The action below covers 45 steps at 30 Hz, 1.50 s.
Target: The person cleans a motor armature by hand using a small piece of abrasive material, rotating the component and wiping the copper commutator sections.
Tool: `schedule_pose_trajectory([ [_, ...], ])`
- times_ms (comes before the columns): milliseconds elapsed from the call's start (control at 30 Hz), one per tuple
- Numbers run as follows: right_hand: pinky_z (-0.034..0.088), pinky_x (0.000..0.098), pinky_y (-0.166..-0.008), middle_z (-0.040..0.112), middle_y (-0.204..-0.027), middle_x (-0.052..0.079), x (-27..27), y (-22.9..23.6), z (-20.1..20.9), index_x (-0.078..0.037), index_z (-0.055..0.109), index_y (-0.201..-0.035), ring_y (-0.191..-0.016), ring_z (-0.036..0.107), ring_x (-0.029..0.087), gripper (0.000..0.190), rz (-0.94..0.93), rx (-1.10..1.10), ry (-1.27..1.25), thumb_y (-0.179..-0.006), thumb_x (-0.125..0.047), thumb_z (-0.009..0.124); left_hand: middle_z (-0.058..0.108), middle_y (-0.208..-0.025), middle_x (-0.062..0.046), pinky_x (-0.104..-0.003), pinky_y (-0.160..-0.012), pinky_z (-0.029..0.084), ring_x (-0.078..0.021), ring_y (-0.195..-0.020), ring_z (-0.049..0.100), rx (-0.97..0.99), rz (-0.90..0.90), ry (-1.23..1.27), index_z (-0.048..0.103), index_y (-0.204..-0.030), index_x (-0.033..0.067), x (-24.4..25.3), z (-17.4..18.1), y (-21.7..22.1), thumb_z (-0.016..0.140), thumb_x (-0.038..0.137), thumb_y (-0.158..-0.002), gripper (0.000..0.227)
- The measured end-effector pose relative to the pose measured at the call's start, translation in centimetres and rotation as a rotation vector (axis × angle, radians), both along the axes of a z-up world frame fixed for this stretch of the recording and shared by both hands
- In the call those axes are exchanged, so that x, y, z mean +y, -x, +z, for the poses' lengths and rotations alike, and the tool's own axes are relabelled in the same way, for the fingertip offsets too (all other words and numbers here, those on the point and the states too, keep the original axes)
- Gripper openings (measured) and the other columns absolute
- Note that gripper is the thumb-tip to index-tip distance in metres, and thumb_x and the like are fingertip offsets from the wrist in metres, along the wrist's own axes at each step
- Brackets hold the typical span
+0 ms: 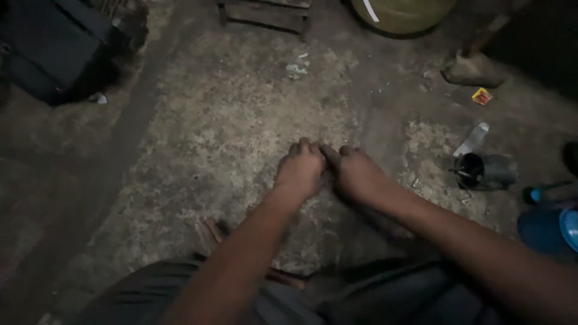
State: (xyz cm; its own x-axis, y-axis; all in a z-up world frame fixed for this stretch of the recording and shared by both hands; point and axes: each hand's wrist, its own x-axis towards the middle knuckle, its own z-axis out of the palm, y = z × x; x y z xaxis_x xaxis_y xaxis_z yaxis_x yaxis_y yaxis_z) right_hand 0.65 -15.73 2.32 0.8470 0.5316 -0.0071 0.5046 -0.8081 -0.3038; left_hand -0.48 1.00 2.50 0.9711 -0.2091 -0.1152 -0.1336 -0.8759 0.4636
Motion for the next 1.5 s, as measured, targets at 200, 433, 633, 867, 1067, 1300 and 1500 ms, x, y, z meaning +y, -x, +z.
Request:
schedule_pose_trajectory([
  [200,0.053,0.0501,-0.088,0.065,-0.109,0.03,-0.7,0.2,0.4,-0.019,0.032,-0.16,-0.099,0.066,0.047,0.08,-0.041,0.167,0.089,-0.085,-0.003,0.055,0.044,-0.143,-0.022,-0.049,-0.106,0.046,-0.041,-0.133,0.046,0.083,0.004,-0.056,0.047,-0.139,-0.0019,0.0,-0.3,-0.7,0.083,0.035,-0.081,0.077],
  [433,0.054,0.0523,-0.083,0.064,-0.117,0.029,0.2,-1.0,1.9,-0.023,0.034,-0.157,-0.101,0.067,0.047,0.08,-0.073,0.291,0.127,-0.085,-0.003,0.059,0.051,-0.14,-0.019,-0.045,-0.106,0.05,-0.0386,-0.13,0.052,0.008,-0.125,-0.086,0.064,-0.128,0.0149,0.2,-0.7,-0.5,0.08,0.038,-0.084,0.053],
  [633,0.053,0.0512,-0.08,0.067,-0.099,0.031,-0.5,-0.6,1.8,-0.015,0.027,-0.163,-0.09,0.067,0.047,0.088,0.004,0.208,0.141,-0.083,0.001,0.059,0.045,-0.146,-0.017,-0.046,-0.107,0.048,-0.0363,-0.131,0.051,0.216,-0.009,-0.049,0.067,-0.124,0.0088,0.2,0.7,-1.4,0.084,0.04,-0.08,0.056],
  [867,0.054,0.0507,-0.079,0.068,-0.103,0.03,-2.1,-1.4,-2.8,-0.01,0.045,-0.151,-0.092,0.068,0.045,0.068,0.0,0.122,0.043,-0.084,-0.003,0.056,0.057,-0.136,-0.018,-0.046,-0.109,0.048,-0.0367,-0.131,0.054,0.098,-0.093,0.018,0.067,-0.125,0.0098,0.3,0.3,-0.6,0.082,0.037,-0.08,0.055],
  [1067,0.051,0.0507,-0.089,0.063,-0.126,0.027,-4.3,2.6,-0.3,-0.02,0.057,-0.146,-0.108,0.063,0.045,0.06,0.088,0.302,0.257,-0.087,-0.015,0.064,0.047,-0.148,-0.017,-0.048,-0.11,0.045,-0.0379,-0.139,0.044,0.219,0.017,0.063,0.054,-0.137,0.0059,0.7,1.0,-1.0,0.085,0.044,-0.078,0.077],
  [1300,0.054,0.0533,-0.086,0.069,-0.12,0.025,-3.7,-2.4,7.1,-0.015,0.055,-0.144,-0.103,0.068,0.045,0.056,0.064,-0.011,-0.061,-0.088,-0.017,0.063,0.021,-0.161,-0.019,-0.051,-0.113,0.036,-0.0409,-0.148,0.02,0.365,0.064,0.067,0.024,-0.153,0.0018,1.4,1.5,-3.0,0.092,0.046,-0.074,0.112],
  [1500,0.056,0.0498,-0.077,0.068,-0.108,0.022,-1.9,0.5,1.7,-0.023,0.04,-0.157,-0.087,0.069,0.042,0.065,0.002,0.04,0.111,-0.094,-0.02,0.057,0.055,-0.143,-0.019,-0.052,-0.109,0.048,-0.039,-0.135,0.05,0.116,0.035,0.074,0.054,-0.135,0.0052,0.8,0.4,-1.8,0.068,0.043,-0.094,0.057],
])
